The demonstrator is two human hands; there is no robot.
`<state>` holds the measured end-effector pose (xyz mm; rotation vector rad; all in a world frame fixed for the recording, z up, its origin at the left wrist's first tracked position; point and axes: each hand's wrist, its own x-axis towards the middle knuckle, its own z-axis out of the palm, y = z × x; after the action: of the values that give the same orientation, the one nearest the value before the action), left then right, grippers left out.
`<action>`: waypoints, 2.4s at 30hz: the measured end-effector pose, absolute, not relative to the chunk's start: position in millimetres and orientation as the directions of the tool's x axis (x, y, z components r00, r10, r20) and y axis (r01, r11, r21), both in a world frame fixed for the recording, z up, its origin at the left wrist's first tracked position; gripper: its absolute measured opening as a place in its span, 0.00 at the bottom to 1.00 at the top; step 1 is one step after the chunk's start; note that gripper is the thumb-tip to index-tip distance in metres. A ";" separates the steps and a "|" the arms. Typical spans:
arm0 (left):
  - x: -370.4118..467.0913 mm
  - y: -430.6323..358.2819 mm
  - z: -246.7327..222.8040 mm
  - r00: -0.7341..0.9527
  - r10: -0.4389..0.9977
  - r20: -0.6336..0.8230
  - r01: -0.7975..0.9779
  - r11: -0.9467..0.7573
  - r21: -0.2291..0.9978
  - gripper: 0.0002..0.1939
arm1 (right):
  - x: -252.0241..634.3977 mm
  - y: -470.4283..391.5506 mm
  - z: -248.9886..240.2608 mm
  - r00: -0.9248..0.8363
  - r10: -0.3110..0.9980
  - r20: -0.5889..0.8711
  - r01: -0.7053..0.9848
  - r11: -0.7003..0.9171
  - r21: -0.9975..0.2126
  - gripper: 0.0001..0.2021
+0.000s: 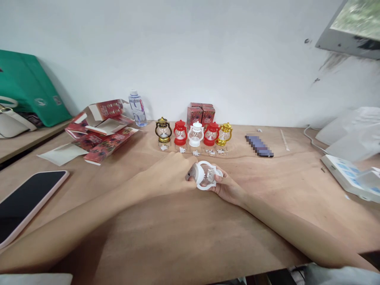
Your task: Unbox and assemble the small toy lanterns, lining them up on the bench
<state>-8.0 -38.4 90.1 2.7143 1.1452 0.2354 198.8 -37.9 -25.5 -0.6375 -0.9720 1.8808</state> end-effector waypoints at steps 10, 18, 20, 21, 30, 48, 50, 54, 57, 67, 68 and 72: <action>-10.4 -37.9 92.4 0.691 0.720 0.065 0.701 -0.690 0.180 0.09 | 199.4 -37.7 -26.4 -0.470 0.881 -0.043 -0.482 -0.297 -0.825 0.26; -14.3 -33.3 91.8 0.679 0.727 0.102 0.703 -0.683 0.197 0.12 | 200.0 -36.4 -27.0 -0.460 0.886 -0.052 -0.488 -0.301 -0.819 0.24; -14.0 -33.2 92.5 0.665 0.738 0.110 0.720 -0.674 0.169 0.11 | 199.6 -36.5 -26.3 -0.455 0.889 -0.052 -0.484 -0.296 -0.824 0.24; -13.6 -33.2 92.7 0.659 0.743 0.118 0.727 -0.669 0.152 0.10 | 199.4 -36.6 -26.0 -0.452 0.891 -0.050 -0.482 -0.292 -0.826 0.24; -12.0 -30.9 96.1 0.621 0.772 0.136 0.756 -0.636 0.153 0.09 | 199.0 -37.5 -25.1 -0.449 0.892 -0.054 -0.480 -0.292 -0.827 0.23; -42.2 17.1 73.7 0.584 0.639 -0.500 0.802 -0.551 0.232 0.11 | 200.0 -35.9 -25.7 -0.462 0.884 -0.070 -0.466 -0.309 -0.829 0.25; -41.7 18.1 72.5 0.589 0.649 -0.482 0.796 -0.570 0.204 0.11 | 199.6 -36.3 -24.9 -0.459 0.885 -0.074 -0.468 -0.312 -0.827 0.25; -42.2 18.4 73.6 0.596 0.692 -0.408 0.783 -0.613 0.103 0.09 | 198.7 -37.2 -23.2 -0.444 0.891 -0.089 -0.475 -0.319 -0.820 0.26; -43.8 18.5 74.8 0.526 0.733 -0.432 0.805 -0.593 -0.025 0.05 | 198.6 -37.1 -23.4 -0.448 0.890 -0.086 -0.474 -0.318 -0.821 0.26; -52.6 26.1 71.6 0.221 0.733 -0.643 0.953 -0.303 -0.018 0.14 | 199.0 -36.4 -24.2 -0.446 0.891 -0.081 -0.476 -0.313 -0.822 0.23; -53.4 27.6 70.2 0.219 0.723 -0.655 0.960 -0.281 0.011 0.14 | 199.1 -36.4 -24.4 -0.446 0.891 -0.078 -0.478 -0.311 -0.822 0.23; -55.5 33.2 65.8 0.211 0.709 -0.673 0.970 -0.234 0.058 0.13 | 199.6 -36.1 -25.7 -0.453 0.889 -0.064 -0.473 -0.301 -0.828 0.23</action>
<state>-55.5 33.2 65.8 2.0165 1.5511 -0.7294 199.6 -36.1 -25.7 -0.6667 -0.9546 1.8811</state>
